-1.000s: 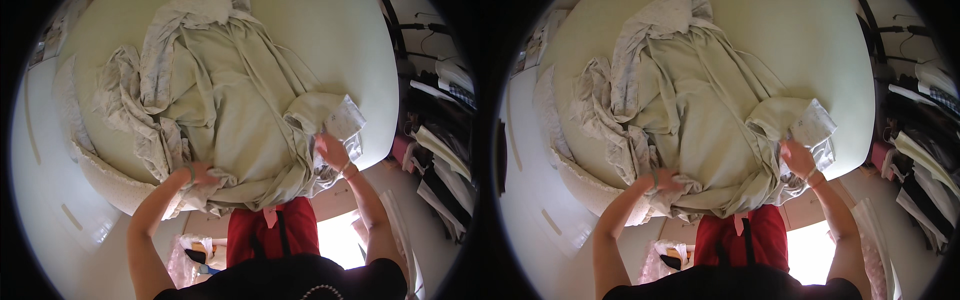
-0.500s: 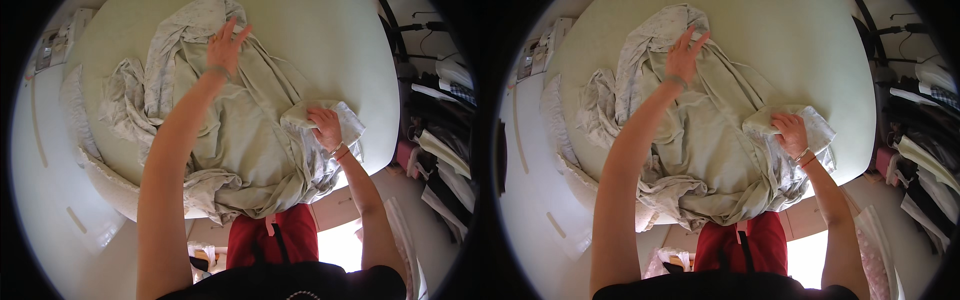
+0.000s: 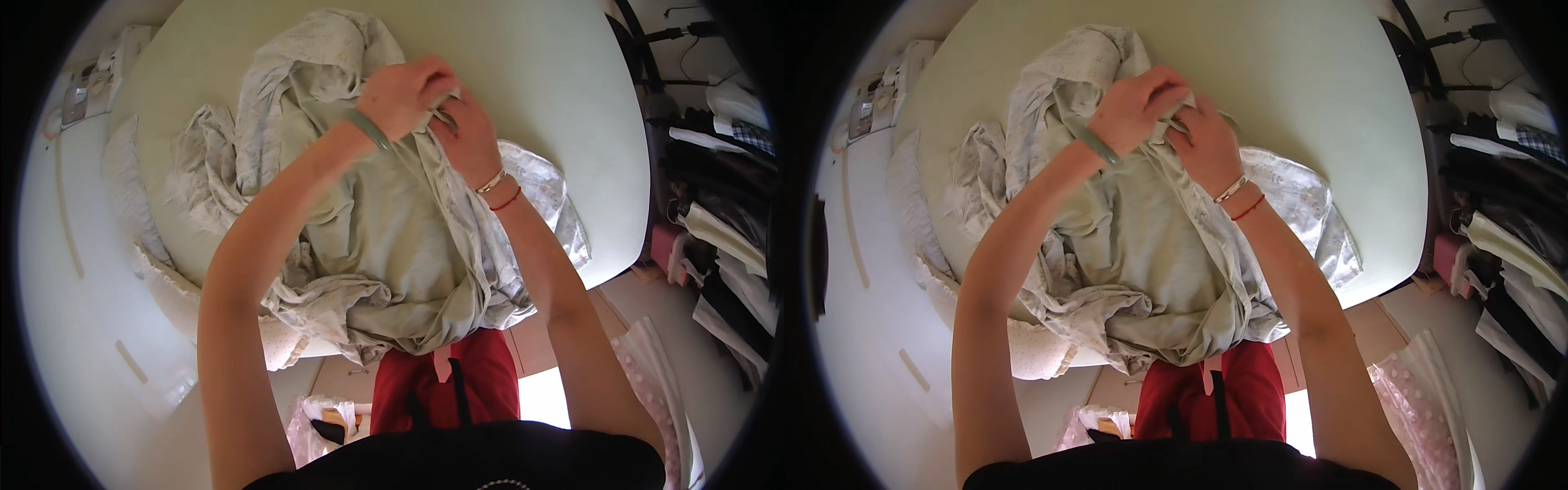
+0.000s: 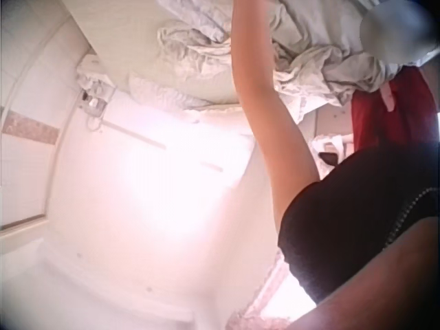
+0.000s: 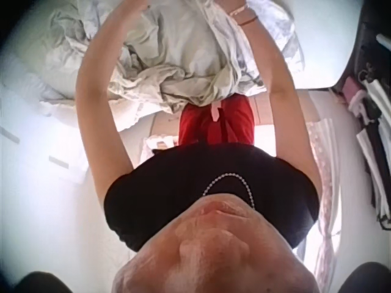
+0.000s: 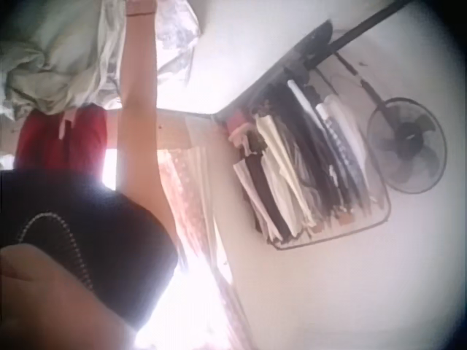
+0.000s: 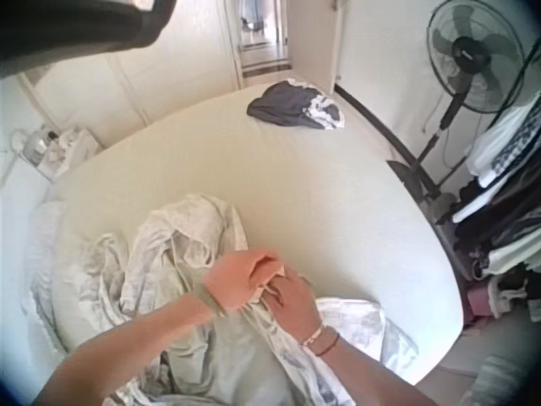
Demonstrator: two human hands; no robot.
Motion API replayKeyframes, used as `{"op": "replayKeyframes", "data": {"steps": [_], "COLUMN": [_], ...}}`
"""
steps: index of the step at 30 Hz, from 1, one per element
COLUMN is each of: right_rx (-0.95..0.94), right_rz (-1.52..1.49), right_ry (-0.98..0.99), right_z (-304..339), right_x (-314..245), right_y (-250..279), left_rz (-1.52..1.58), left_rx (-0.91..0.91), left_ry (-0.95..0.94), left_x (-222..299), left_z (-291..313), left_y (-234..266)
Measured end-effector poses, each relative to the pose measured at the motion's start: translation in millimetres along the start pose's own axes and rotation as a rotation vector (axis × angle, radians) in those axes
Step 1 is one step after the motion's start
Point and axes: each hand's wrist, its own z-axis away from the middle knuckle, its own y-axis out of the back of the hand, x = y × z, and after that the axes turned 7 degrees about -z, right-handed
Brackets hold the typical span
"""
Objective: The person smooths a bed sheet and a pillow on a bed, then folds a large patterned blanket into a compact square. The person uses their hands to align edges and fold the fabric in half multiple times.
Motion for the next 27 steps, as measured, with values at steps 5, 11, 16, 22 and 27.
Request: {"op": "replayKeyframes", "data": {"steps": [5,11,16,22,27], "right_rx": [-0.033,0.297,0.271,-0.090,-0.004], "right_rz": [-0.032,-0.327,-0.073,0.050,-0.018], "right_ry": [-0.095,-0.266,-0.332,0.143,0.069], "right_z": [24.8,46.9,62.7,63.7,42.0], "right_x": [-46.9,-52.3,-37.4,-73.0,-84.2], "right_y": [16.5,65.1,82.0,58.0,60.9], "left_rz": [-0.157,-0.491,-0.147,0.299,-0.431], "left_rx": [-0.124,0.177,0.219,-0.161,0.178], "left_ry": [0.059,-0.009,0.417,0.212,-0.445], "left_x": [33.9,-56.6,-84.2,24.3,80.1], "left_z": [32.3,66.5,82.4,48.6,29.1], "left_y": [42.5,33.1,43.4,44.8,41.4]}}
